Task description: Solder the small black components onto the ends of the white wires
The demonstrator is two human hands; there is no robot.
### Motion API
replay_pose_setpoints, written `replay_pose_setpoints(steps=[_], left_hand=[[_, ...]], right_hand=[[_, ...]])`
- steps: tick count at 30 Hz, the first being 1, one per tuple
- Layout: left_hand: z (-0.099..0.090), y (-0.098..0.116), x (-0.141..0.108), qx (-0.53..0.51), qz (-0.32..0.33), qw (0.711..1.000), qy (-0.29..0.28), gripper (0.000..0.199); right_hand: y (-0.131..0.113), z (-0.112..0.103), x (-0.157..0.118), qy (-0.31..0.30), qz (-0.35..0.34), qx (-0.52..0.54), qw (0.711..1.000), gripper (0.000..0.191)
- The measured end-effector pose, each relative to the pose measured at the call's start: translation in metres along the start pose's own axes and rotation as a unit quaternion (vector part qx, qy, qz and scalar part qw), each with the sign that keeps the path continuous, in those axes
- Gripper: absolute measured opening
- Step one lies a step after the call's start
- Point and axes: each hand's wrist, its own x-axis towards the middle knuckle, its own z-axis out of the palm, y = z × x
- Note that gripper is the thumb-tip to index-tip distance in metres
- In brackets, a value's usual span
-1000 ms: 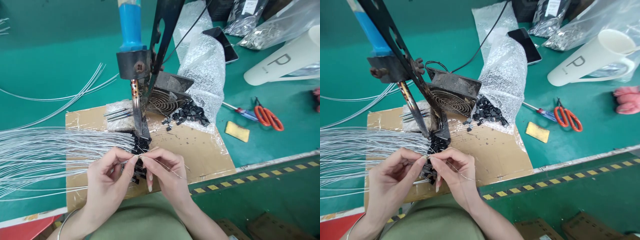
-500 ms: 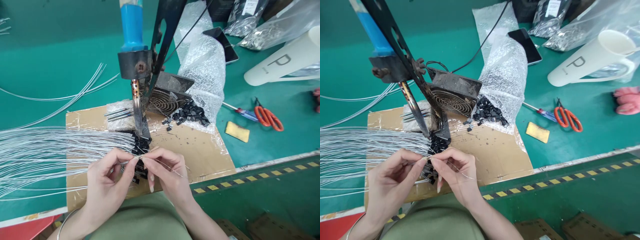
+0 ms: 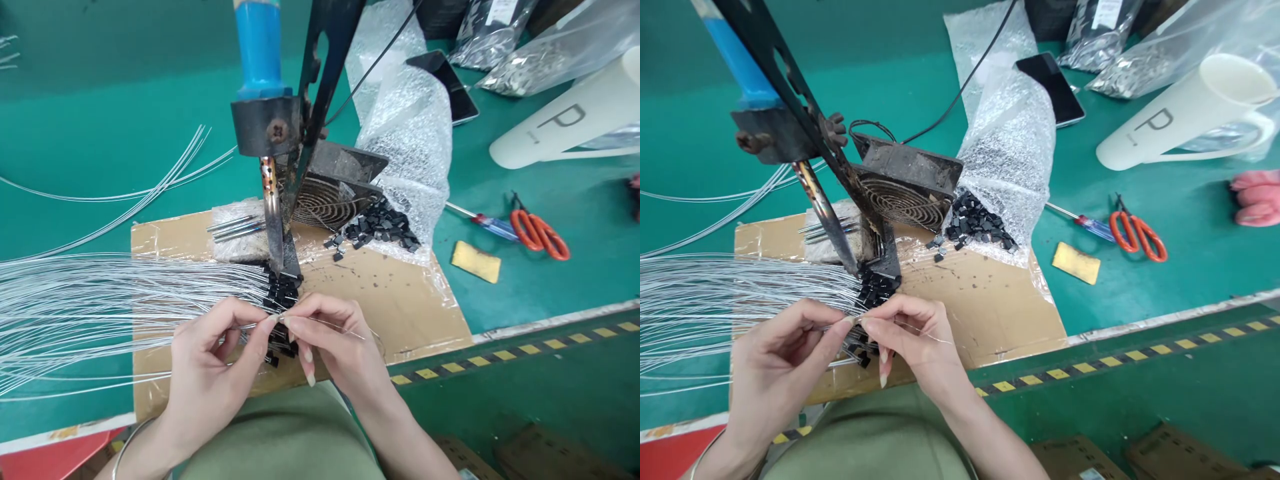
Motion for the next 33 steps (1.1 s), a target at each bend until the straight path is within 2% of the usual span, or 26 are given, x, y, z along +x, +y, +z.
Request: replay_pose_setpoints(steps=[10,26,30,32,33], left_hand=[[0.005,-0.003,-0.002,-0.028,-0.015,0.999,0.02,0.011],[0.019,-0.002,-0.006,-0.079,-0.038,0.993,0.083,0.011],[0.016,0.0,-0.003,-0.075,-0.044,0.993,0.075,0.011],[0.013,0.0,-0.001,-0.073,-0.049,0.994,0.07,0.009],[0.012,0.001,0.0,-0.073,-0.05,0.994,0.069,0.007]], right_hand=[[0.003,0.001,-0.002,-0.002,-0.002,0.009,1.0,0.016],[0.021,0.015,-0.003,0.042,-0.072,0.067,0.994,0.013],[0.016,0.004,-0.005,0.048,-0.125,-0.035,0.99,0.014],[0.007,-0.009,-0.002,0.113,-0.196,-0.137,0.964,0.013],[0.001,-0.016,0.001,0.164,-0.242,-0.199,0.935,0.013]])
